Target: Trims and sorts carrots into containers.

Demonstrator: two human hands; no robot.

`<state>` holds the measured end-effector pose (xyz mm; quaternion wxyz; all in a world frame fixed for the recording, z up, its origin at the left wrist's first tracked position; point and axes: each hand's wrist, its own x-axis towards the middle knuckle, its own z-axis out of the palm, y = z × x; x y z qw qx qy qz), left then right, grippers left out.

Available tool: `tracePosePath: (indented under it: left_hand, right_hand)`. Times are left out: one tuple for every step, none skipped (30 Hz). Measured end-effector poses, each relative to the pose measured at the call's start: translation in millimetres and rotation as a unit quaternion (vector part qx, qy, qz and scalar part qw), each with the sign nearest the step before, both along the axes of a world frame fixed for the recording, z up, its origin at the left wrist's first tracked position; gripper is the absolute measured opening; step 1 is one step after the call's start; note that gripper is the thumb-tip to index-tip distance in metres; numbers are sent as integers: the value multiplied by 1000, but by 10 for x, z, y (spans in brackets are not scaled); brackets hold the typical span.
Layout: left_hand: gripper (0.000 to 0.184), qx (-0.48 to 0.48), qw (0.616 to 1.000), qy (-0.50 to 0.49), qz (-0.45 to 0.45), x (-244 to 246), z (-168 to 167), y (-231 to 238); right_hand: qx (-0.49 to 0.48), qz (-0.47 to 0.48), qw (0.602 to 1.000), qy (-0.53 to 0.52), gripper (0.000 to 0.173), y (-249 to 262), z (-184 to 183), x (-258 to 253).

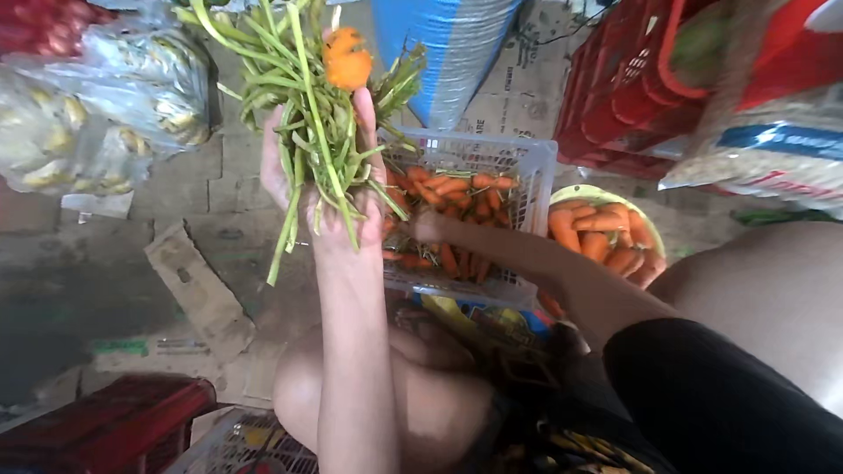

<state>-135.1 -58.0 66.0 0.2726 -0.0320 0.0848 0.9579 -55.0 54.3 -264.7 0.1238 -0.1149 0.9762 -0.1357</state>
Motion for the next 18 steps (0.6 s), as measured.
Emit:
tracePosePath:
  left_hand:
    - [46, 9, 1000, 2, -3, 7, 5, -1]
    - [46, 17, 1000, 3, -7, 14, 14, 0]
    - [47, 15, 1000, 1, -7, 23, 30, 8]
    - [47, 13, 1000, 4, -7, 34, 35, 9]
    - [47, 3, 1000, 10, -4, 45, 43, 15]
    - [47, -6, 1000, 18, -4, 54, 48, 19]
    - [47, -19, 999, 27, -5, 62, 44, 22]
    - [48, -26, 999, 36, -5, 75, 39, 31]
    - [47, -27, 998, 49, -3, 88, 28, 42]
    - [47, -21, 998, 62, -7, 90, 6, 51]
    - [48, -17, 998, 66, -10, 104, -3, 62]
    - [49, -12, 998, 59, -11, 128, -7, 68]
    - [51, -10, 998, 59, -17, 150, -16, 72]
    - [53, -15, 998, 56, -22, 174, -23, 70]
    - [54, -21, 998, 56, -32, 194, -30, 63]
    - [56, -18, 996, 70, -48, 206, -56, 42]
    - [56, -18, 995, 76, -57, 214, -82, 27]
    - [59, -22, 995, 80, -62, 220, -110, 21]
  right_hand:
    - [-8, -43, 991, -125, 54, 86, 334, -78]
    - [-33, -91, 983, -154, 63, 191, 549, -79]
    - [-53, -126, 981, -141, 67, 315, 714, -30]
    - [-70, -158, 975, -140, 70, 429, 923, 26]
    - [-86, -180, 969, -147, 70, 543, 1155, 87]
    - [-100, -197, 964, -148, 68, 651, 1379, 158]
    - [-118, -217, 958, -144, 65, 739, 1602, 249]
    - [-142, -235, 954, -121, 59, 826, 1783, 353]
    - [-168, -248, 950, -87, 56, 907, 1935, 460]
    - [-190, -258, 945, -57, 55, 970, 2100, 562]
    - [-210, -269, 940, -28, 53, 1012, 2279, 653]
    - [-227, -282, 932, 0, 51, 1049, 2428, 731]
    - [-245, -297, 923, 26, 51, 1089, 2541, 798]
    - [-265, -310, 911, 56, 49, 1124, 2618, 856]
    - [-294, -323, 896, 85, 44, 1145, 2691, 906]
    - [-328, -332, 877, 110, 39, 1160, 2761, 949]
    - [-367, -333, 858, 136, 34, 1166, 2835, 991]
    - [-405, -336, 836, 154, 30, 1177, 2897, 1030]
